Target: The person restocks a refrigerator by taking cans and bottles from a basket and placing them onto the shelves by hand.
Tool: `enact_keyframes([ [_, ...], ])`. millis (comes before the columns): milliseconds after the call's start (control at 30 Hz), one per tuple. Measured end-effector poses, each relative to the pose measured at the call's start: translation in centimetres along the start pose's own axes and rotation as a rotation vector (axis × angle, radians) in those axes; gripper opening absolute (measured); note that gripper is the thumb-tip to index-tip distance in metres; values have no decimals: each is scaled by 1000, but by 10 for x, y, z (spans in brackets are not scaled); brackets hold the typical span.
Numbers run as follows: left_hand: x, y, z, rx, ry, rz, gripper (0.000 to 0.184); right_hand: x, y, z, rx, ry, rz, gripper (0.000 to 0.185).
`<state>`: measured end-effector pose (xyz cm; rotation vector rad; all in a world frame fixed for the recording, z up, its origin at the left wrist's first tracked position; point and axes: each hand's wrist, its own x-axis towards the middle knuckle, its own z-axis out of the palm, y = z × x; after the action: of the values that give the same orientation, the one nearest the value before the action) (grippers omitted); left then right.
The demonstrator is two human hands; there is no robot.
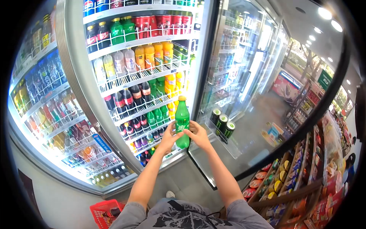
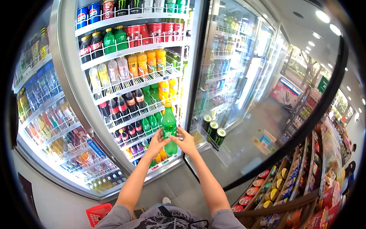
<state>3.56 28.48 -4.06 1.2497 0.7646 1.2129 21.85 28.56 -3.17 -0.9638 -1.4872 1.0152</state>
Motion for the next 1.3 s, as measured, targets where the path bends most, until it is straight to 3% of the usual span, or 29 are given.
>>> enact_keyframes([
  [200, 62, -10, -69, 30, 18, -19, 83, 82, 32, 39, -33, -41, 73, 73],
  [300, 88, -10, -91, 342, 53, -51, 82, 116, 59, 44, -52, -49, 91, 76],
  [400, 118, -23, -113, 382, 86, -6, 78, 143, 70, 53, -51, -44, 117, 77],
  [467, 139, -31, -126, 475, 93, 22, 79, 162, 68, 56, -37, -23, 137, 68],
  [733, 185, -23, -135, 538, 106, -23, 76, 216, 77, 53, -133, -24, 145, 69],
  [1033, 217, -33, -155, 636, 211, 126, 77, 258, 91, 54, -351, -115, -14, 68],
  [1133, 229, -28, -159, 632, 216, 182, 75, 263, 89, 52, -286, -114, 6, 69],
  [1233, 242, -20, -158, 903, 192, 312, 70, 270, 95, 47, -297, -98, 31, 67],
  [1300, 250, -11, -156, 905, 199, 306, 69, 278, 93, 48, -290, -50, 6, 63],
])
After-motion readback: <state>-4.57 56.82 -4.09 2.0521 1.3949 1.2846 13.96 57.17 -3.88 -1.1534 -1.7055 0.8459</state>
